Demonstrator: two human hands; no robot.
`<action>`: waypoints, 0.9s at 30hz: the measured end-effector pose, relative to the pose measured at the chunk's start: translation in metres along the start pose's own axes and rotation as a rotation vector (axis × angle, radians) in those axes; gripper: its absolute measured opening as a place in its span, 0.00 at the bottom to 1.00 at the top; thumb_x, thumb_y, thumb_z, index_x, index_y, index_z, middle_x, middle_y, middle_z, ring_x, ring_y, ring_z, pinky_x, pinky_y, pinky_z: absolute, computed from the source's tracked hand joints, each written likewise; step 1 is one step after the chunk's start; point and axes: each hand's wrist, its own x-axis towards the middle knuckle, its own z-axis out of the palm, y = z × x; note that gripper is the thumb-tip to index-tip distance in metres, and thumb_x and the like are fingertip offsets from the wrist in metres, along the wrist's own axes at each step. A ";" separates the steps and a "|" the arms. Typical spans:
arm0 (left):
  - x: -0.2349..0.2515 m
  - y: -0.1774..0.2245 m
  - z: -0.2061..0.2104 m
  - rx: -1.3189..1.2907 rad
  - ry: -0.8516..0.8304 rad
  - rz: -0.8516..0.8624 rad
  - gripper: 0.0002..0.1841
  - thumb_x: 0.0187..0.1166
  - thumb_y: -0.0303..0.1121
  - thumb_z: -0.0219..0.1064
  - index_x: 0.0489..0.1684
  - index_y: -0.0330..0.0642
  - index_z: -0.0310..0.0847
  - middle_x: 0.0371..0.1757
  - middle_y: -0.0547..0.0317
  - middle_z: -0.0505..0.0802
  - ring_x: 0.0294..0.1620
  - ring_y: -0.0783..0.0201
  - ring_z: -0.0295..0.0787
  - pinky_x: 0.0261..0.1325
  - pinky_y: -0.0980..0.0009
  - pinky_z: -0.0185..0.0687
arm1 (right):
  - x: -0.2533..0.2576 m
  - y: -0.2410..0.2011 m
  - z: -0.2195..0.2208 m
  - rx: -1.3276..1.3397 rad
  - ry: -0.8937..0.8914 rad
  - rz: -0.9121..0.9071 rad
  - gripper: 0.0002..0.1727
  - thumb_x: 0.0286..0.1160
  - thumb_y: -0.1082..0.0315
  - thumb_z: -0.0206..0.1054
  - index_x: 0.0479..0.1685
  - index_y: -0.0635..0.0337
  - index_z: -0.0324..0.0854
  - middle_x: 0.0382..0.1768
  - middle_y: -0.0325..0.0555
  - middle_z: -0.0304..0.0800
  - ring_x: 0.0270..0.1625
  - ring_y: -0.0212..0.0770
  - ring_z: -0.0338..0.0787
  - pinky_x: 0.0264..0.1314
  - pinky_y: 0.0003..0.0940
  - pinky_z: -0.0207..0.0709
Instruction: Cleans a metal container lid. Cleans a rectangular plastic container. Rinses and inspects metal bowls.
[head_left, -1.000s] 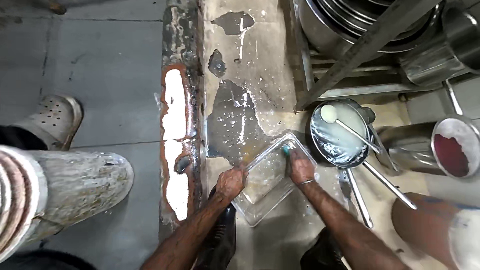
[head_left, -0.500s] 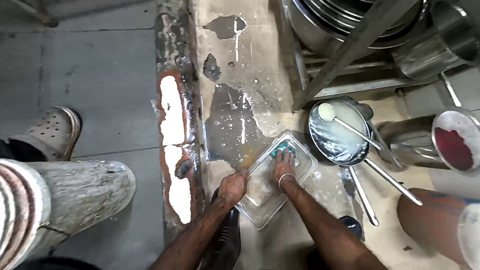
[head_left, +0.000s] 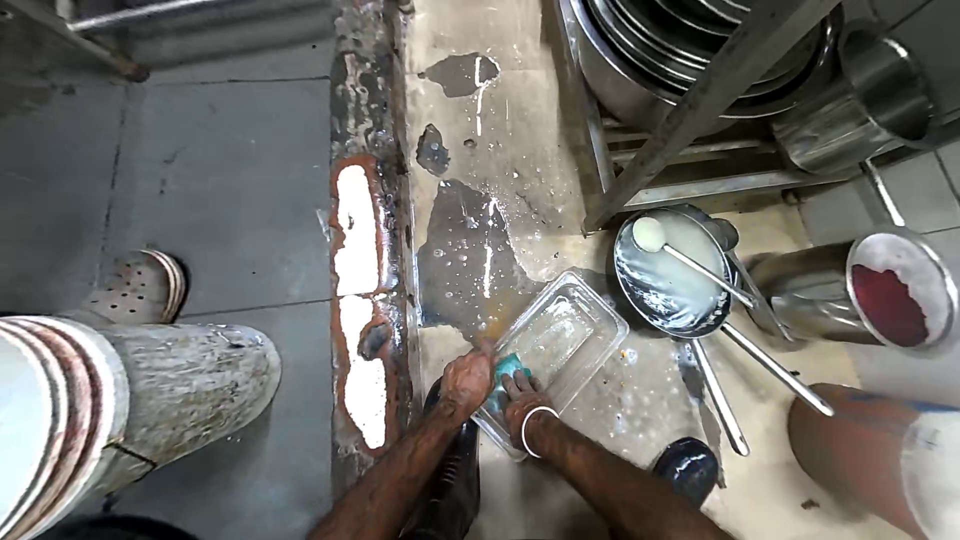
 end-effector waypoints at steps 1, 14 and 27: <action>-0.001 0.000 0.000 0.004 -0.002 -0.003 0.25 0.93 0.50 0.48 0.81 0.46 0.70 0.62 0.45 0.92 0.61 0.44 0.92 0.62 0.46 0.86 | -0.007 0.000 -0.002 -0.023 -0.036 0.044 0.36 0.72 0.63 0.73 0.84 0.60 0.73 0.97 0.55 0.44 0.97 0.67 0.41 0.90 0.77 0.43; 0.001 0.000 0.000 -0.061 -0.027 0.029 0.25 0.93 0.47 0.49 0.83 0.47 0.68 0.62 0.44 0.92 0.63 0.42 0.91 0.64 0.44 0.85 | 0.017 0.090 -0.067 0.122 0.332 0.509 0.68 0.61 0.49 0.81 0.96 0.71 0.35 0.95 0.76 0.29 0.95 0.76 0.41 0.91 0.70 0.49; 0.001 0.006 -0.004 -0.053 -0.015 -0.033 0.27 0.93 0.48 0.49 0.85 0.46 0.66 0.65 0.44 0.91 0.64 0.43 0.91 0.66 0.45 0.85 | 0.020 0.011 0.000 -0.025 0.108 -0.043 0.49 0.72 0.66 0.71 0.96 0.59 0.51 0.99 0.57 0.32 0.98 0.65 0.34 0.94 0.71 0.39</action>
